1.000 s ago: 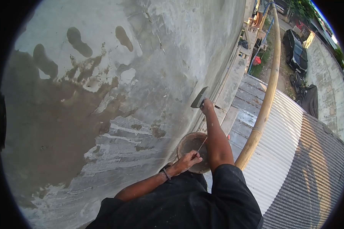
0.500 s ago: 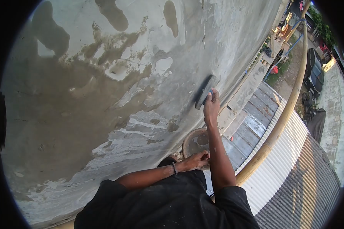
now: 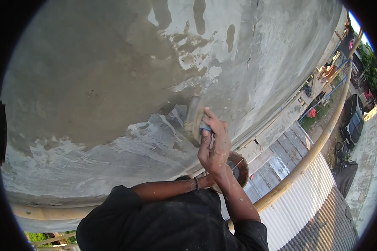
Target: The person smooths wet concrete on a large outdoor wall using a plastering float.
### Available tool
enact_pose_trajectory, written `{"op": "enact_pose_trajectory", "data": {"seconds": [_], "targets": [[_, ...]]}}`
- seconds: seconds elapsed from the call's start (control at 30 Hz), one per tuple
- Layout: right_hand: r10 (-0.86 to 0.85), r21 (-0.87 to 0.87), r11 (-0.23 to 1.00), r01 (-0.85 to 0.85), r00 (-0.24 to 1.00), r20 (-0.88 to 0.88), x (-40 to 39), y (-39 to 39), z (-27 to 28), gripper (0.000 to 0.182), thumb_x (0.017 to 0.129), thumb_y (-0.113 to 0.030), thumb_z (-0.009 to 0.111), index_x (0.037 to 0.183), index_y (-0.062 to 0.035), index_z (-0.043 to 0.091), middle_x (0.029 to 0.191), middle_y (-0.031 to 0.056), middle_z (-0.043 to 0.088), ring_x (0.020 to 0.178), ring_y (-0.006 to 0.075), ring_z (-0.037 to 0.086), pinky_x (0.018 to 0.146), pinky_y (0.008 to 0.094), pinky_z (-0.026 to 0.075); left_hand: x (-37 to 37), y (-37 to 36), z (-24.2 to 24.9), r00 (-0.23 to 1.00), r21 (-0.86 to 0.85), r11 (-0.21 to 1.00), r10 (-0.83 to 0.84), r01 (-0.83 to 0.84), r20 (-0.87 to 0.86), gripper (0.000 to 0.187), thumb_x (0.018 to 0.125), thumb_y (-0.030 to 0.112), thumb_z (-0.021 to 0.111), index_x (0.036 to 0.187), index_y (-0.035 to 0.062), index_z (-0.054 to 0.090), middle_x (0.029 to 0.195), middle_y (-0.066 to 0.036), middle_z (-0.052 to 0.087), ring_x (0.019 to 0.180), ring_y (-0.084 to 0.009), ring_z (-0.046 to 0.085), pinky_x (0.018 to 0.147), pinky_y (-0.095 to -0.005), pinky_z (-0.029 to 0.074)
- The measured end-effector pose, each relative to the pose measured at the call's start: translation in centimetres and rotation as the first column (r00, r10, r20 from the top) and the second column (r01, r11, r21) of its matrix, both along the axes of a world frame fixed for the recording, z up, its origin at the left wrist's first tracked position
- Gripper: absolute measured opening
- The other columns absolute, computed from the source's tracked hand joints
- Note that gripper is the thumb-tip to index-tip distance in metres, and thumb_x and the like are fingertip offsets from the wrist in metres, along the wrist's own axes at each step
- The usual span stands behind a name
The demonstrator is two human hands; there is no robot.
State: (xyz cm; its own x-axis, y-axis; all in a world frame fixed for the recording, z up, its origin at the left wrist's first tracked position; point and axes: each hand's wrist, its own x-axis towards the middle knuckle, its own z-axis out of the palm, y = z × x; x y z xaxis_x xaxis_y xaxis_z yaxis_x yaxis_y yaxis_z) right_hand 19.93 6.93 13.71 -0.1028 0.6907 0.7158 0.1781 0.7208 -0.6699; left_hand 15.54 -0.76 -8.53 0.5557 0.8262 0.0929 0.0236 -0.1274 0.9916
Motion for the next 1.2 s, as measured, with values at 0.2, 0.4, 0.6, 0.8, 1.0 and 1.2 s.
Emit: {"op": "enact_pose_trajectory", "data": {"seconds": [0.2,0.4,0.6,0.8,1.0,1.2], "targets": [[-0.292,0.317,0.901,0.295,0.955,-0.057,-0.8,2.2,1.0,0.019,0.093,0.002,0.052,0.111,-0.0028,0.057,0.124,0.0197,0.063,0.097,0.0314,0.060,0.088,0.0379,0.043,0.8,0.6,-1.4,0.998,-0.228,0.972,-0.053,0.059,0.031,0.039,0.093,0.025,0.059,0.121,-0.0016,0.054,0.116,-0.013,0.061,0.110,-0.0184,0.054,0.092,-0.0333,0.044],[-0.291,0.420,0.886,0.197,0.942,0.170,-3.1,0.8,-1.4,0.040,0.072,0.006,0.064,0.109,-0.0093,0.061,0.130,0.0038,0.063,0.088,0.0284,0.058,0.082,0.0357,0.045,-0.6,-0.8,2.1,0.996,-0.174,0.984,-0.048,0.035,-0.070,0.036,0.093,0.019,0.063,0.121,-0.0001,0.054,0.122,-0.012,0.058,0.115,-0.0183,0.052,0.098,-0.0351,0.042],[-0.096,0.414,0.899,-0.139,0.863,0.496,-0.1,0.1,-5.2,0.035,0.075,0.008,0.063,0.107,-0.0067,0.062,0.122,0.0100,0.066,0.082,0.0276,0.057,0.077,0.0367,0.045,-0.9,-0.9,6.0,0.989,-0.474,0.881,-0.058,-0.012,-0.133,0.043,0.090,0.032,0.062,0.117,-0.0014,0.057,0.094,-0.006,0.065,0.095,-0.0181,0.061,0.081,-0.0329,0.048],[-0.302,0.615,0.778,0.130,0.935,0.184,-4.2,-0.5,4.4,0.042,0.071,0.000,0.066,0.110,-0.0178,0.066,0.131,-0.0089,0.061,0.087,0.0206,0.052,0.067,0.0301,0.040,-1.1,-0.6,2.1,0.999,-0.423,0.906,-0.004,0.024,0.047,0.039,0.092,0.033,0.059,0.115,0.0019,0.057,0.093,-0.003,0.063,0.079,-0.0105,0.056,0.068,-0.0260,0.045],[-0.185,0.598,0.798,-0.073,0.915,0.359,-4.2,-0.9,-5.2,0.049,0.066,-0.003,0.067,0.112,-0.0207,0.066,0.135,-0.0098,0.058,0.086,0.0197,0.050,0.065,0.0297,0.040,-0.4,0.4,-0.5,0.987,-0.141,0.979,0.157,-0.150,0.041,0.037,0.092,0.032,0.058,0.114,0.0017,0.056,0.093,-0.003,0.061,0.080,-0.0104,0.055,0.069,-0.0262,0.045],[-0.138,0.615,0.781,-0.105,0.932,0.334,-3.7,-1.5,0.0,0.051,0.066,-0.004,0.065,0.114,-0.0220,0.064,0.137,-0.0089,0.057,0.083,0.0174,0.049,0.066,0.0290,0.039,-0.8,1.8,-2.6,0.972,0.170,0.957,0.235,-0.236,0.031,0.035,0.092,0.030,0.058,0.113,0.0016,0.055,0.092,-0.003,0.060,0.080,-0.0103,0.054,0.069,-0.0264,0.045]]}}
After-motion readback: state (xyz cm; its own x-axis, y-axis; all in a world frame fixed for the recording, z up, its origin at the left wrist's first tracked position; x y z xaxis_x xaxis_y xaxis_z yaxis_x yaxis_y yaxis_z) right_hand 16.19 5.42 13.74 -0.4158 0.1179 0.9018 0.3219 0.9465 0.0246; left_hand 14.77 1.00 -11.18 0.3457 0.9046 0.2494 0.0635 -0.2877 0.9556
